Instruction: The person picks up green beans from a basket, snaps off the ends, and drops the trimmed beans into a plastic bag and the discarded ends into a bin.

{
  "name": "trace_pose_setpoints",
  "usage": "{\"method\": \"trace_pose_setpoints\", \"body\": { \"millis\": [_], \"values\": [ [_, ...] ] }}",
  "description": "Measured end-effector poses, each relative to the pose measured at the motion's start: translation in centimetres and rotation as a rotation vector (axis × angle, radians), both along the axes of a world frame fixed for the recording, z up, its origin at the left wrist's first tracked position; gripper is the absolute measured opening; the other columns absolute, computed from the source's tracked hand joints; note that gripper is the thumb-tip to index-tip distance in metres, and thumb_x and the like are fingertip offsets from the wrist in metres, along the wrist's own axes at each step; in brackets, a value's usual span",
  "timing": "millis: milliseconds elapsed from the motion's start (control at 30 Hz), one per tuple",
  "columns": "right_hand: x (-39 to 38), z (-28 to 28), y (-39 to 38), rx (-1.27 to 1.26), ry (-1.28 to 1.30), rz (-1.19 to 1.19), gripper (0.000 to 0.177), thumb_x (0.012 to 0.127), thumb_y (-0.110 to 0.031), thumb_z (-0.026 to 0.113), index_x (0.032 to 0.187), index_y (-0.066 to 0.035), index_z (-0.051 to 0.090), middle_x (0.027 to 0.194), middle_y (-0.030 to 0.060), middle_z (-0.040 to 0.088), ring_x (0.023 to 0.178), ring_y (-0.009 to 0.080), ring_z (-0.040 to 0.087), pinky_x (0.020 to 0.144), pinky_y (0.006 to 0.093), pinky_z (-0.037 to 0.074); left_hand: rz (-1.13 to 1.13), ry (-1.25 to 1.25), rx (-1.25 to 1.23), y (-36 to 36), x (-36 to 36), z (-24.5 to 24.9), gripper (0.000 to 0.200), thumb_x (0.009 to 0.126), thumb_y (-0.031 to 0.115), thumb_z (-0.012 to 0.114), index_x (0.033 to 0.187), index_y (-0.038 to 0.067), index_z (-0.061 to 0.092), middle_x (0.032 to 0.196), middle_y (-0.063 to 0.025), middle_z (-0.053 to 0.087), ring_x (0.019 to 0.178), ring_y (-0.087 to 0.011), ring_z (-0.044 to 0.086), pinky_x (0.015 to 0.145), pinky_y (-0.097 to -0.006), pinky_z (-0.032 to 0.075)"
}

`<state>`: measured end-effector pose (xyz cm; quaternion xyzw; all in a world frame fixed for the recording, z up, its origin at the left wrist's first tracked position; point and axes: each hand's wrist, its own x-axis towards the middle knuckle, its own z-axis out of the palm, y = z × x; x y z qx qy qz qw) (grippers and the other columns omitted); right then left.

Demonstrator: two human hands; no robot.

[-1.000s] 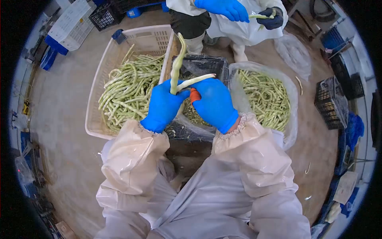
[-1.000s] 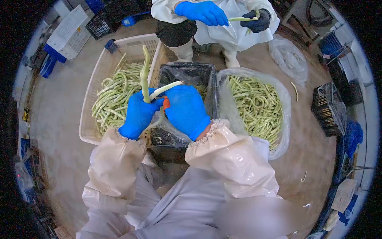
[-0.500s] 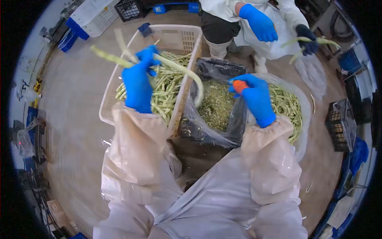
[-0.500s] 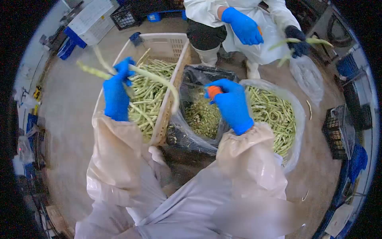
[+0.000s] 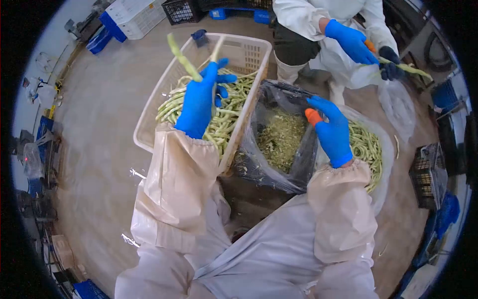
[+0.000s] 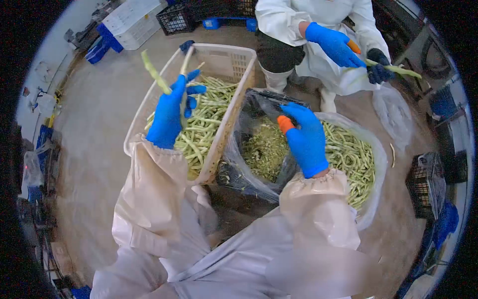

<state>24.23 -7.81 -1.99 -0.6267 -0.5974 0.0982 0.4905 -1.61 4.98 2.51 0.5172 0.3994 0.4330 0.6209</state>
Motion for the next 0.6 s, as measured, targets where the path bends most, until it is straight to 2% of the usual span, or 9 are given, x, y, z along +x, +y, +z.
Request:
{"method": "trace_pose_setpoints", "body": {
  "millis": [33,133,167,267,300,433,533,600],
  "values": [
    [-0.4,0.8,-0.2,-0.014,0.027,0.002,0.025,0.078,-0.013,0.067,0.101,-0.004,0.066,0.102,0.0152,0.064,0.096,0.0263,0.060,0.085,0.0320,0.045,-0.089,-0.014,-0.046,-0.6,0.8,-0.2,0.042,0.096,0.034,0.043,0.124,0.005,0.051,0.086,-0.0049,0.062,0.060,-0.0048,0.049,0.048,-0.0161,0.038],
    [-0.9,2.3,-0.7,-0.070,0.127,0.008,0.024,0.080,-0.012,0.064,0.102,-0.003,0.066,0.096,0.0136,0.065,0.090,0.0224,0.061,0.081,0.0296,0.046,-0.286,-0.114,-0.077,-1.8,2.8,-1.9,0.043,0.096,0.034,0.044,0.124,0.004,0.051,0.089,-0.0044,0.062,0.064,-0.0054,0.051,0.055,-0.0168,0.042],
    [-0.9,2.4,-0.8,-0.097,0.171,0.013,0.024,0.081,-0.012,0.064,0.102,-0.003,0.066,0.094,0.0134,0.066,0.088,0.0205,0.062,0.080,0.0292,0.046,-0.369,-0.212,-0.165,-2.1,2.9,-2.3,0.044,0.096,0.032,0.044,0.127,0.001,0.047,0.098,-0.0064,0.061,0.079,-0.0110,0.058,0.075,-0.0240,0.049],
    [-1.5,1.5,-0.6,-0.188,0.402,0.155,0.024,0.082,-0.013,0.062,0.103,-0.001,0.065,0.090,0.0128,0.067,0.084,0.0157,0.062,0.078,0.0289,0.047,-0.304,-0.653,-0.330,-3.2,4.5,-3.0,0.044,0.096,0.028,0.043,0.129,-0.001,0.042,0.107,-0.0097,0.059,0.097,-0.0184,0.058,0.094,-0.0365,0.047],
    [-1.7,1.3,-0.5,-0.214,0.490,0.222,0.025,0.083,-0.014,0.062,0.103,-0.001,0.065,0.089,0.0126,0.068,0.083,0.0143,0.061,0.077,0.0289,0.047,-0.270,-0.742,-0.360,-3.1,4.6,-3.2,0.043,0.097,0.025,0.041,0.131,-0.001,0.037,0.119,-0.0141,0.053,0.110,-0.0246,0.053,0.104,-0.0459,0.037],
    [-5.0,0.2,-0.7,-0.338,0.527,0.391,0.025,0.083,-0.014,0.062,0.103,0.001,0.065,0.086,0.0100,0.068,0.081,0.0136,0.062,0.074,0.0281,0.048,-0.269,-0.854,-0.320,-2.7,5.0,-3.7,0.043,0.097,0.024,0.038,0.133,0.000,0.034,0.130,-0.0170,0.044,0.121,-0.0287,0.044,0.109,-0.0475,0.030],
    [-6.3,0.9,-1.1,-0.406,0.518,0.411,0.025,0.083,-0.014,0.062,0.102,0.002,0.065,0.086,0.0103,0.068,0.077,0.0139,0.062,0.071,0.0293,0.049,-0.282,-0.812,-0.279,-3.1,5.0,-3.5,0.045,0.097,0.024,0.039,0.134,0.000,0.031,0.135,-0.0176,0.040,0.124,-0.0289,0.041,0.110,-0.0463,0.028],
    [-6.2,0.7,-0.9,-0.391,0.700,0.374,0.024,0.084,-0.015,0.061,0.100,0.002,0.065,0.083,0.0099,0.068,0.072,0.0134,0.062,0.068,0.0296,0.049,-0.300,-0.638,-0.240,-3.0,4.8,-3.3,0.044,0.096,0.026,0.042,0.130,-0.001,0.038,0.127,-0.0169,0.048,0.113,-0.0258,0.051,0.100,-0.0402,0.040]
  ]
}}
